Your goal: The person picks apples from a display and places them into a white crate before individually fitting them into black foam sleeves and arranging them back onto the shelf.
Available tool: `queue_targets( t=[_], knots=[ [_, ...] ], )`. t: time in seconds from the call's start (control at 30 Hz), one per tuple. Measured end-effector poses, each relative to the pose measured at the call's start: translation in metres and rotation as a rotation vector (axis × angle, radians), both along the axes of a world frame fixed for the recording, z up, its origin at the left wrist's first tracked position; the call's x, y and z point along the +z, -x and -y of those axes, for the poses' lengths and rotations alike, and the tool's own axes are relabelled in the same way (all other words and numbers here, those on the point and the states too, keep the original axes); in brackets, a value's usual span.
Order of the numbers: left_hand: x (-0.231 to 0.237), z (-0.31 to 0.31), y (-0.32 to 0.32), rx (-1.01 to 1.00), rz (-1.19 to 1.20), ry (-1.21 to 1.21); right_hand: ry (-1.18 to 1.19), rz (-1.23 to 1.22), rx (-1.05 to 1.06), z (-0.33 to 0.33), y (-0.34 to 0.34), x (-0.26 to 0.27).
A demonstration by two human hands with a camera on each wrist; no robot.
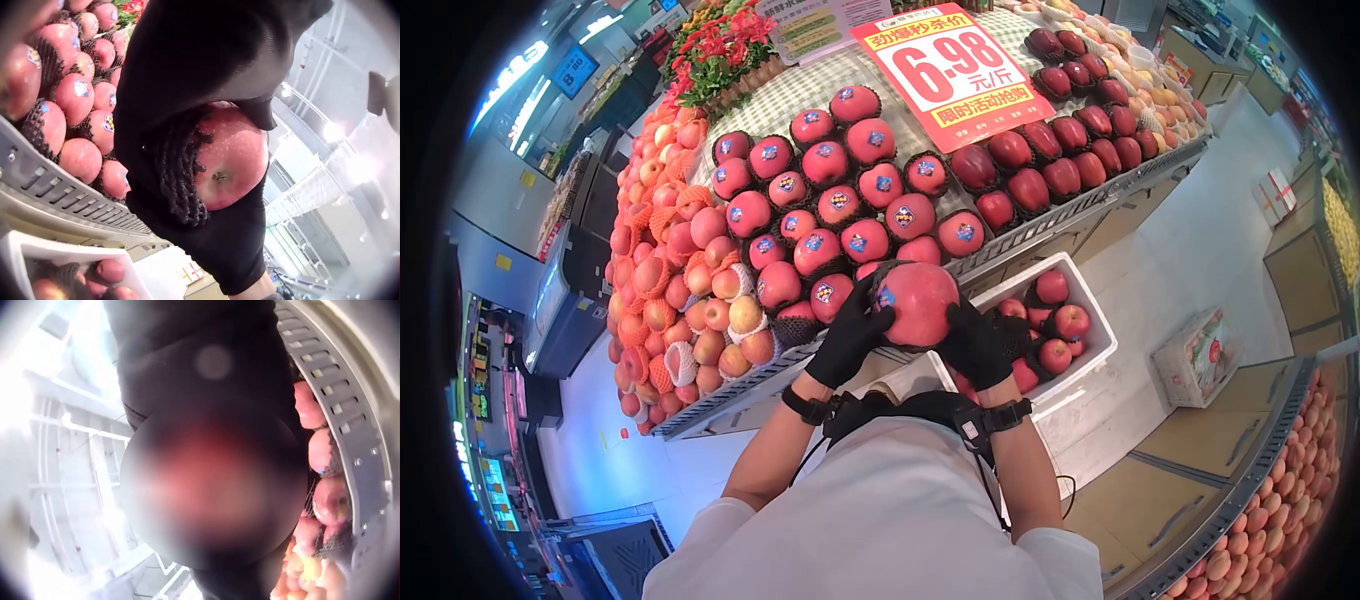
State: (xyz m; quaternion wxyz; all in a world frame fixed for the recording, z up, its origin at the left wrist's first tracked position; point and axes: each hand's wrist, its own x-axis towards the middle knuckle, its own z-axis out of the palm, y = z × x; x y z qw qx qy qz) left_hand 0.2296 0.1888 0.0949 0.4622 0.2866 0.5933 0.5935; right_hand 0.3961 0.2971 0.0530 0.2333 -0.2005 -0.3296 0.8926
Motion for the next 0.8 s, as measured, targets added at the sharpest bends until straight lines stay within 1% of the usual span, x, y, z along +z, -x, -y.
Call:
queue_targets(
  t=[0.07,0.13,0.2,0.23,0.3,0.33,0.4,0.5,0.6,0.7,0.77,0.8],
  knots=[
    [-0.021,0.001,0.007,0.040,-0.043,0.038,-0.226,0.112,0.016,-0.006,0.000,-0.014],
    [-0.027,0.002,0.007,0.067,-0.105,0.056,-0.449,0.225,0.028,-0.009,0.000,-0.022],
    [-0.027,0.002,0.001,0.090,-0.183,0.050,-0.387,0.143,0.001,-0.008,-0.001,-0.025],
    [-0.024,0.002,-0.001,0.093,-0.107,0.065,-0.211,0.005,-0.031,-0.004,-0.002,-0.024],
    [-0.015,0.005,-0.005,0.099,0.047,0.095,-0.055,-0.089,-0.077,-0.002,-0.004,-0.027],
    [-0.011,0.005,-0.006,0.106,0.046,0.112,-0.076,-0.048,-0.092,-0.003,-0.004,-0.036],
    [-0.007,0.004,-0.006,0.119,0.042,0.145,-0.231,0.068,-0.098,-0.005,-0.003,-0.046],
    [-0.027,0.005,0.001,0.118,-0.104,0.008,-0.468,0.241,-0.132,-0.003,0.002,-0.054],
    [-0.035,0.004,0.003,0.000,0.151,-0.047,-0.593,0.328,-0.144,0.000,0.008,-0.047],
    [-0.030,0.009,-0.003,-0.022,0.481,-0.153,-0.688,0.381,-0.114,-0.002,0.011,-0.032],
    [-0.032,0.014,-0.001,-0.024,0.537,-0.257,-0.750,0.412,-0.065,-0.003,0.012,-0.014],
    [-0.034,0.015,0.001,-0.027,0.565,-0.309,-0.723,0.402,-0.049,-0.002,0.013,-0.002]
  ],
)
